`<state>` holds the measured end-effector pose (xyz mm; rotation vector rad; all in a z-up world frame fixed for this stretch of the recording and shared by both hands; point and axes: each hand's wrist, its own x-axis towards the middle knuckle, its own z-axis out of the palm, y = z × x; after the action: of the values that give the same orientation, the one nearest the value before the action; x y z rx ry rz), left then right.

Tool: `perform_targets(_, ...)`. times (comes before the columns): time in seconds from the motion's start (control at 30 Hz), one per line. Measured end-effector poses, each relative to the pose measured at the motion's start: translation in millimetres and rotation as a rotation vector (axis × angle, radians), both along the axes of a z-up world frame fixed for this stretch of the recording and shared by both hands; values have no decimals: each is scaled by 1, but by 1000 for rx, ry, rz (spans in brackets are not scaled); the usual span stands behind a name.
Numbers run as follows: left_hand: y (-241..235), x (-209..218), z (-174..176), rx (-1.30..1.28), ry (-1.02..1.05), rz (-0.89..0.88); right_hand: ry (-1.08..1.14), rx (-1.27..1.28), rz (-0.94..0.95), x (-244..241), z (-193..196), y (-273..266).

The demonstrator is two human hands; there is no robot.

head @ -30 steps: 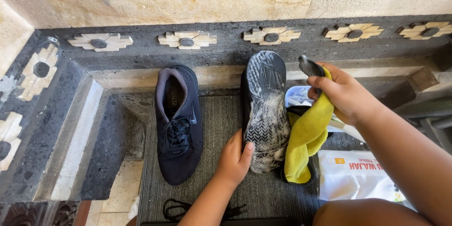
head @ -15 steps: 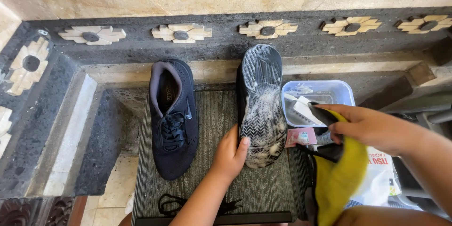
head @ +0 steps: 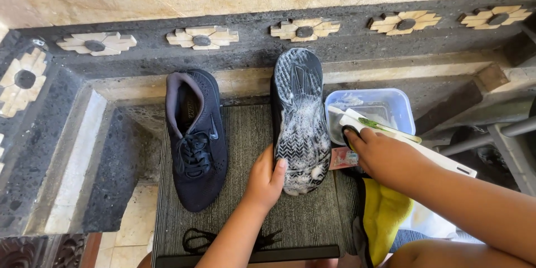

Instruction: Cleaning the sole of a shoe using a brush, soapy water, and a cloth.

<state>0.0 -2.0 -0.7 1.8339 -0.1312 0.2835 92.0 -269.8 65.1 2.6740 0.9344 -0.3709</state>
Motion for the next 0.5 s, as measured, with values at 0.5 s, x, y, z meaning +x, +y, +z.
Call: perform_targets(0.5,2,0,-7,108,8,-21,38,-82,-118,3,18,-13)
